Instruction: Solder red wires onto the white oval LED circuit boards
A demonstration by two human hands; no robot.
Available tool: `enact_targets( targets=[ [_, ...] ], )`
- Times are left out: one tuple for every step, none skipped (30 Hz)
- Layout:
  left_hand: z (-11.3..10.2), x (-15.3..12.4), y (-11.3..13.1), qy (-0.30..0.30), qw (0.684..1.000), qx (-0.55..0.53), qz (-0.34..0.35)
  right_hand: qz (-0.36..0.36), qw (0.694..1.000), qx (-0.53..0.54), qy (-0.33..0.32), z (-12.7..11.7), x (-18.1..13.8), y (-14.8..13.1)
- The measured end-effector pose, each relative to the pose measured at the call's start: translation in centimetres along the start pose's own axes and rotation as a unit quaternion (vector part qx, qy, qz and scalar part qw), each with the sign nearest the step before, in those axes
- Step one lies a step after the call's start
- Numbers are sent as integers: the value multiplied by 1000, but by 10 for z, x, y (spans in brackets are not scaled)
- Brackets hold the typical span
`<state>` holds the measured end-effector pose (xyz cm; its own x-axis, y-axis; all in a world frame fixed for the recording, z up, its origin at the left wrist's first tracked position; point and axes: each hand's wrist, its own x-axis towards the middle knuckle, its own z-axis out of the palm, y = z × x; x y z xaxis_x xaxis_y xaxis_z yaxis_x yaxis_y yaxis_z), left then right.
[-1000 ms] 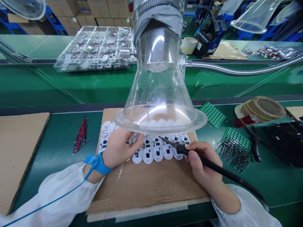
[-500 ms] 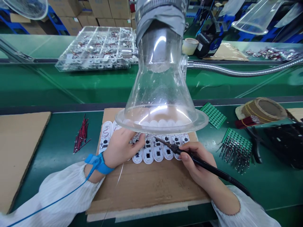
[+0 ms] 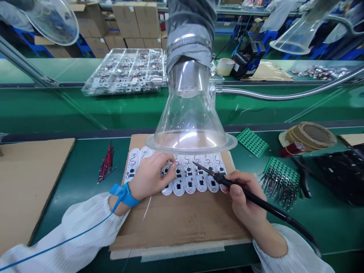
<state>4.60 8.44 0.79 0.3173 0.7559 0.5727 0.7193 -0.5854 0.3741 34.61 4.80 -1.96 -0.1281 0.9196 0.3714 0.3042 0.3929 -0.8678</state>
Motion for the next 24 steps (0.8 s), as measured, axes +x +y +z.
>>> enact_targets(
  targets=[
    [-3,1,3,-1,1000,-6,2,-15,1000,19,10,0,1,-1],
    [-6,2,7,-6,1000,-17,4,-32,999,29,9,0,4,-2],
    [-10,3,12,-16,999,-35,7,-52,998,24,-1,0,8,-5],
    [-13,3,18,-31,998,-56,14,-73,997,5,-18,1,13,-8],
    [-17,2,24,-49,995,-81,23,-94,994,-25,-42,3,18,-12],
    [-19,1,31,-67,992,-104,31,-114,989,-59,-67,5,22,-15],
    [-21,0,38,-81,988,-126,37,-133,983,-91,-88,7,25,-19],
    [-23,-2,44,-88,985,-143,40,-152,976,-118,-102,10,27,-21],
    [-23,-4,50,-93,983,-156,39,-174,968,-140,-114,13,28,-23],
    [-24,-7,54,-93,981,-166,33,-197,960,-158,-124,16,28,-25],
    [-24,-10,58,-90,981,-173,24,-216,951,-178,-132,19,28,-26],
    [-24,-14,61,-85,980,-177,12,-233,941,-200,-140,22,26,-28],
    [-24,-18,63,-82,980,-180,-3,-248,931,-223,-148,23,25,-30],
    [-26,-24,64,-84,979,-183,-23,-260,921,-247,-154,23,24,-32],
    [-28,-30,65,-91,977,-188,-49,-271,910,-271,-159,23,23,-35],
    [-30,-37,65,-103,972,-194,-79,-284,898,-294,-165,21,23,-37],
    [-34,-44,64,-117,966,-201,-112,-300,884,-313,-176,18,23,-39],
    [-38,-52,63,-131,959,-207,-145,-314,871,-327,-189,15,22,-40],
    [-43,-58,60,-140,951,-212,-175,-325,860,-338,-200,12,23,-41],
    [-49,-64,56,-143,946,-214,-197,-331,853,-344,-209,8,23,-40],
    [-55,-68,51,-141,945,-212,-206,-335,850,-346,-213,5,23,-39],
    [-63,-70,44,-134,948,-206,-202,-338,851,-342,-212,3,25,-37],
    [-71,-70,35,-121,955,-196,-185,-343,854,-332,-209,1,27,-34],
    [-79,-68,25,-103,966,-180,-157,-350,858,-315,-206,-1,29,-32]
  ],
)
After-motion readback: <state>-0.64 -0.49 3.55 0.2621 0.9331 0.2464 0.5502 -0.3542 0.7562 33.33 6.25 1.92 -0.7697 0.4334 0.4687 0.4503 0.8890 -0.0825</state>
